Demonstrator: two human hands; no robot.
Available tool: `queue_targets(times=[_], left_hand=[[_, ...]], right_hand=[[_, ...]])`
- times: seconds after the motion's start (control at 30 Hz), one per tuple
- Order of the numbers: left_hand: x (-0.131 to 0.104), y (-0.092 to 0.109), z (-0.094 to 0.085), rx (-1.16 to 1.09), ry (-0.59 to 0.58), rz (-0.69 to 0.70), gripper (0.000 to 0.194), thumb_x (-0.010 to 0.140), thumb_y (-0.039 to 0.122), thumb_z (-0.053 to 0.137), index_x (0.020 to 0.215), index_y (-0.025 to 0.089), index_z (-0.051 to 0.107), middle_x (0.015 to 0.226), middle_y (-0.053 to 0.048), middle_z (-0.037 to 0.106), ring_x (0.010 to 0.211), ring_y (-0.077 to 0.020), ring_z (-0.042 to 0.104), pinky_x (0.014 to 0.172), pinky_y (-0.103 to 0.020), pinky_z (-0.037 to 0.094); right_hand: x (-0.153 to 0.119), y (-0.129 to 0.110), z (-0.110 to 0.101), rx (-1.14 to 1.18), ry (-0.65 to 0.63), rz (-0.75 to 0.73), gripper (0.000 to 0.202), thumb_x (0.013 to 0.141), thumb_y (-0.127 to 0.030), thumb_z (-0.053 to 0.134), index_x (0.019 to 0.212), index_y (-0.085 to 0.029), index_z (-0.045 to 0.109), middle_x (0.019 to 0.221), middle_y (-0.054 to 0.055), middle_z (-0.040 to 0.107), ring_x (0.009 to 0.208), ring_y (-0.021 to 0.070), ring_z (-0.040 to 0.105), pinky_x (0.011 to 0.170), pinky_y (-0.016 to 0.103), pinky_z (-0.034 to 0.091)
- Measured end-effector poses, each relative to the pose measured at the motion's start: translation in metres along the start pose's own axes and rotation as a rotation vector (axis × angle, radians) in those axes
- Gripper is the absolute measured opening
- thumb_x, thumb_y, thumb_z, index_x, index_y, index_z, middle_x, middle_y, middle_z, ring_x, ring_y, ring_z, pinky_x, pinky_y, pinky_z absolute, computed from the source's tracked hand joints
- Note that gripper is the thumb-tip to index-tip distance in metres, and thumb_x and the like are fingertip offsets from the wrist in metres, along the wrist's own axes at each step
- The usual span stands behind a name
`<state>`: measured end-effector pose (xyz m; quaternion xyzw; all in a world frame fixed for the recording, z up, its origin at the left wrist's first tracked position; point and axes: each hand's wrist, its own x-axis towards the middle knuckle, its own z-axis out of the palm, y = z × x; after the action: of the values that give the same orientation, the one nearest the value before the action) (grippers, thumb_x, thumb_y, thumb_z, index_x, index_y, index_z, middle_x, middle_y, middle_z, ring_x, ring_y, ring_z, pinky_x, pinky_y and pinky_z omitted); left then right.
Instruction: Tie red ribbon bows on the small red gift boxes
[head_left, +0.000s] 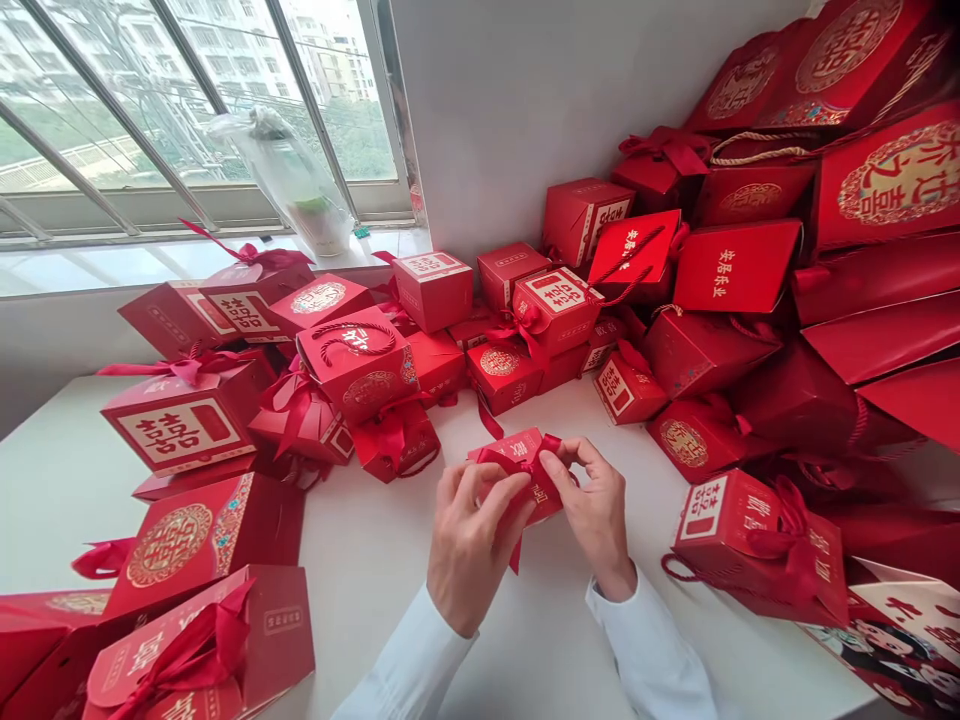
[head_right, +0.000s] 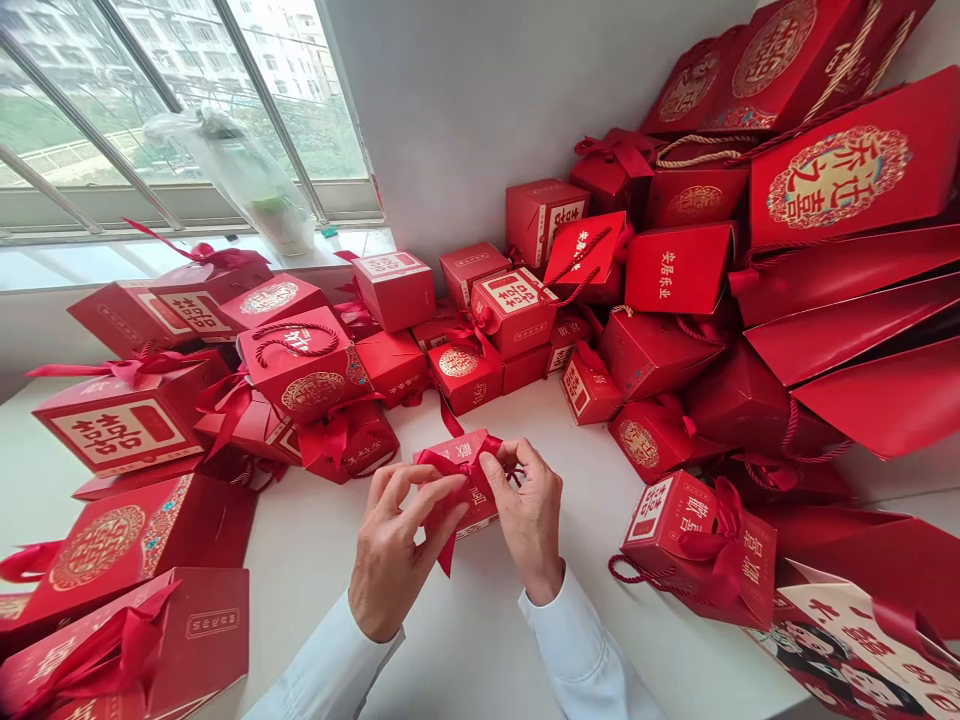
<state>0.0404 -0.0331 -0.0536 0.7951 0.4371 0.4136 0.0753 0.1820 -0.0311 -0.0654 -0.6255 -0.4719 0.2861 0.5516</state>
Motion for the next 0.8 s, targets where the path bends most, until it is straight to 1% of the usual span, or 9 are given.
queue_targets(times=[0.13,0.2,0.3,0.37,0.43,0.5,0.53,0.67,0.8], left_hand=[[0.0,-0.003,0.004,0.033,-0.013,0.061,0.015,0.084,0.012,0.059,0.092,0.022,0.067,0.086,-0.005,0.063,0.089,-0.021,0.049,0.081,-0.037,0.048],[0.001,-0.005,0.003,0.019,-0.014,0.071,0.015,0.084,0.012,0.059,0.091,0.022,0.067,0.086,-0.005,0.063,0.091,-0.0215,0.049,0.08,-0.036,0.048],[0.003,-0.007,-0.002,-0.024,-0.031,0.082,0.014,0.083,0.012,0.061,0.089,0.023,0.068,0.086,-0.005,0.062,0.091,-0.021,0.048,0.079,-0.034,0.048],[0.005,-0.007,-0.004,-0.054,-0.03,0.038,0.01,0.082,0.015,0.062,0.087,0.022,0.067,0.087,-0.005,0.061,0.088,-0.02,0.049,0.078,-0.034,0.048],[0.007,-0.007,-0.005,-0.08,0.006,-0.046,0.005,0.082,0.019,0.063,0.086,0.021,0.066,0.088,-0.005,0.059,0.087,-0.0196,0.05,0.077,-0.034,0.048],[0.01,-0.006,-0.003,-0.099,0.049,-0.122,0.006,0.083,0.022,0.062,0.088,0.021,0.065,0.09,-0.005,0.058,0.088,-0.02,0.05,0.077,-0.035,0.047],[0.011,-0.005,-0.002,-0.104,0.061,-0.137,0.006,0.083,0.022,0.062,0.088,0.021,0.065,0.09,-0.005,0.058,0.089,-0.0203,0.05,0.078,-0.035,0.047],[0.019,-0.003,0.007,-0.115,0.039,-0.099,0.004,0.082,0.02,0.063,0.081,0.022,0.066,0.088,-0.004,0.062,0.092,-0.0213,0.046,0.083,-0.037,0.044],[0.023,-0.008,0.014,-0.144,-0.009,-0.086,0.006,0.082,0.016,0.063,0.078,0.021,0.064,0.085,-0.002,0.067,0.094,-0.0221,0.045,0.086,-0.038,0.042]], right_hand=[[0.002,-0.001,-0.001,0.026,-0.004,0.012,0.019,0.083,-0.037,0.058,0.076,-0.019,0.059,0.073,-0.001,0.06,0.069,0.0147,0.054,0.065,0.024,0.044],[0.003,0.0,-0.001,0.065,-0.007,0.033,0.02,0.082,-0.038,0.059,0.077,-0.019,0.06,0.073,0.0,0.061,0.069,0.0147,0.054,0.065,0.024,0.045],[0.004,0.005,0.001,0.195,-0.03,0.092,0.021,0.082,-0.039,0.06,0.08,-0.018,0.061,0.076,0.001,0.062,0.069,0.0147,0.055,0.064,0.024,0.046],[0.005,0.009,0.001,0.289,-0.057,0.136,0.023,0.081,-0.041,0.062,0.082,-0.017,0.061,0.076,0.001,0.062,0.068,0.0146,0.055,0.062,0.024,0.046],[0.005,0.01,0.001,0.339,-0.086,0.17,0.025,0.08,-0.042,0.063,0.082,-0.018,0.061,0.075,0.001,0.062,0.067,0.0145,0.054,0.061,0.024,0.046],[0.005,0.008,-0.001,0.327,-0.117,0.178,0.025,0.08,-0.043,0.062,0.083,-0.018,0.062,0.075,0.001,0.062,0.067,0.0145,0.054,0.06,0.024,0.046],[0.005,0.007,-0.002,0.297,-0.13,0.168,0.024,0.08,-0.042,0.062,0.082,-0.018,0.062,0.075,0.001,0.063,0.067,0.0144,0.053,0.061,0.024,0.045],[0.005,-0.002,-0.005,0.134,-0.139,0.092,0.021,0.081,-0.038,0.062,0.075,-0.018,0.063,0.072,0.0,0.062,0.068,0.014,0.052,0.064,0.023,0.043],[0.005,-0.001,-0.003,0.117,-0.133,0.087,0.022,0.082,-0.038,0.06,0.074,-0.017,0.062,0.07,-0.001,0.061,0.067,0.0139,0.051,0.064,0.024,0.042]])
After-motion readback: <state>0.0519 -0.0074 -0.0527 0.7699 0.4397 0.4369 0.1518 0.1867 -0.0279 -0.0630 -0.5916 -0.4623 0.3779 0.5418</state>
